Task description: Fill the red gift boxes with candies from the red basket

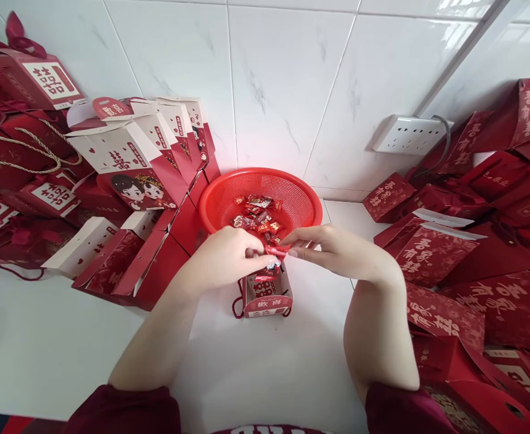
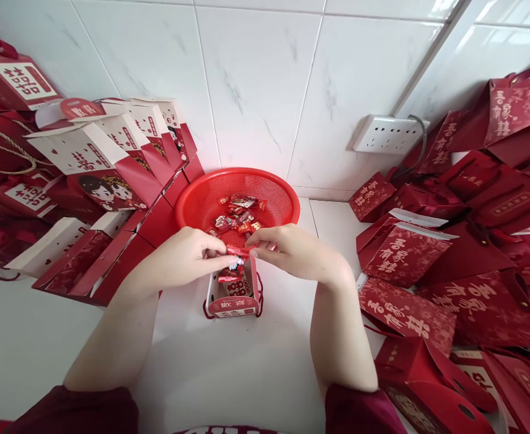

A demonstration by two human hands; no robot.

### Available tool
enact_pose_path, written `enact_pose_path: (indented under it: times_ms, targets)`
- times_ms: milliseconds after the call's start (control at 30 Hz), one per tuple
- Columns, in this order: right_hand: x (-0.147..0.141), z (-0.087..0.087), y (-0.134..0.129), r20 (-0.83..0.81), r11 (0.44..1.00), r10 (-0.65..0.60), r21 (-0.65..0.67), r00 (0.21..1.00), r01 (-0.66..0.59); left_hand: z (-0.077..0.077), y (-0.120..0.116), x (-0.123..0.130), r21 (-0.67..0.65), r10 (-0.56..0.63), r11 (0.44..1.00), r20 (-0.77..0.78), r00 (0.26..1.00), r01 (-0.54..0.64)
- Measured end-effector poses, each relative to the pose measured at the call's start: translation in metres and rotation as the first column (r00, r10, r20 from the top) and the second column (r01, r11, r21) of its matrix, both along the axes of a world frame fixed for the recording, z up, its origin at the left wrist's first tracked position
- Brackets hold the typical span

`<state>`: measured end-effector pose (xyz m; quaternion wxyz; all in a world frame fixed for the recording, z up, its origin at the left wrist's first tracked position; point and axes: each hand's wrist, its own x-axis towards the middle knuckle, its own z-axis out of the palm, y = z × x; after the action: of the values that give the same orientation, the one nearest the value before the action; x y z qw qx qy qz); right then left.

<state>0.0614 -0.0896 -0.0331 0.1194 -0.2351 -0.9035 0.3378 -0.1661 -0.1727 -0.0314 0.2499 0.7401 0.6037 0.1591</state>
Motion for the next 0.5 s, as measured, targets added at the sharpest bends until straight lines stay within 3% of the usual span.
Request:
enact_pose_path:
  times_ms: [133,233,333,500]
  targets:
    - [0.004,0.002,0.0,-0.002,1.0,-0.021,-0.013,1.0,0.021,-0.001,0.0,-0.001,-0.103,-0.171,0.982,-0.1,0.98,0.161]
    - [0.005,0.0,0.002,0.007,0.998,-0.061,0.001,0.998,0.061,0.004,-0.001,-0.003,-0.013,-0.104,0.995,-0.067,0.992,0.104]
    - [0.006,-0.003,0.005,0.029,0.993,-0.115,0.018,0.993,0.114,0.004,0.0,-0.007,0.023,-0.052,0.998,-0.13,0.99,0.056]
    - [0.004,-0.006,0.01,0.077,0.98,-0.195,0.056,0.978,0.191,-0.006,0.005,-0.013,-0.148,-0.216,0.971,-0.19,0.958,0.19]
